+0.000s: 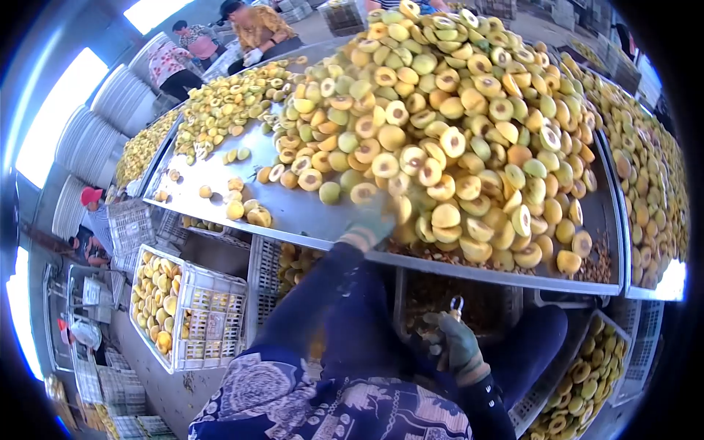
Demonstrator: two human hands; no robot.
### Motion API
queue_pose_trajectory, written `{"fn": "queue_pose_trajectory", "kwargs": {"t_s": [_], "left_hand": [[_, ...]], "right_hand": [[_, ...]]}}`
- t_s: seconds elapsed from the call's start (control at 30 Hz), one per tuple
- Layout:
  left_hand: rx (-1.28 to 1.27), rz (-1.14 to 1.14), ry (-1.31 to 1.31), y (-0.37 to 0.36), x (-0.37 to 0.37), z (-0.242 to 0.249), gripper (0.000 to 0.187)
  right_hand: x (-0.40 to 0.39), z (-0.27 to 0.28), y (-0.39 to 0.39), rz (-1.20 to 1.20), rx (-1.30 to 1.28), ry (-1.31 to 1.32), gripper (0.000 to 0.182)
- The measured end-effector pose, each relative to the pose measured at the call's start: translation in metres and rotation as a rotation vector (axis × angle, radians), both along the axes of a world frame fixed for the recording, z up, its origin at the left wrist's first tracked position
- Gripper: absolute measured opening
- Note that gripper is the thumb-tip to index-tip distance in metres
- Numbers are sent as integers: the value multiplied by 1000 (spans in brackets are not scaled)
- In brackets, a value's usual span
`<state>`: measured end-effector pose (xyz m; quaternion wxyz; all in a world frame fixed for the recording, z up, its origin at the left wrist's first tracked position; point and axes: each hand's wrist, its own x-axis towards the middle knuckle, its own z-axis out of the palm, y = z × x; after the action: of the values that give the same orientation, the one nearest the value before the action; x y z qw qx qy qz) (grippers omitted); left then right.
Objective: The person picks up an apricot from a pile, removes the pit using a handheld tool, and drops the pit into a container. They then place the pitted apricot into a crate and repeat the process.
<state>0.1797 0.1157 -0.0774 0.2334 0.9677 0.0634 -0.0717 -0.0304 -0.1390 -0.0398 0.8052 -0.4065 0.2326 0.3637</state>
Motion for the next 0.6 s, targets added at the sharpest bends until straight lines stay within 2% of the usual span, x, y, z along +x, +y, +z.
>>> {"fn": "queue_pose_trajectory", "kwargs": {"t_s": [0.1, 0.13, 0.2, 0.23, 0.33, 0.4, 0.47, 0.53, 0.57, 0.6], "left_hand": [[-97, 14, 107, 0, 13, 5, 69], [-74, 68, 91, 2, 12, 7, 62], [-259, 48, 30, 13, -7, 19, 56], [-324, 123, -42, 10, -23, 39, 50], [-871, 183, -212, 1, -62, 56, 43], [-1104, 141, -238, -13, -92, 68, 35], [-1177, 21, -303, -26, -114, 52, 38], [-1562, 47, -21, -45, -138, 68, 42], [-1675, 0, -64, -55, -147, 69, 46], [-1722, 50, -38, -64, -156, 80, 46]], "right_hand": [[-1, 3, -3, -25, -68, -23, 49], [-1, 2, -1, -38, -65, -3, 49], [0, 6, 6, -6, -68, -60, 44], [2, 8, 11, -2, -49, -84, 41], [7, 22, 26, 48, -99, -274, 28], [14, 44, 38, 84, -49, -417, 22], [15, 48, 54, 20, -140, -482, 20], [14, 73, 59, 60, -232, -483, 18], [9, 70, 58, 36, -236, -539, 17], [6, 62, 58, 22, -237, -597, 15]]}}
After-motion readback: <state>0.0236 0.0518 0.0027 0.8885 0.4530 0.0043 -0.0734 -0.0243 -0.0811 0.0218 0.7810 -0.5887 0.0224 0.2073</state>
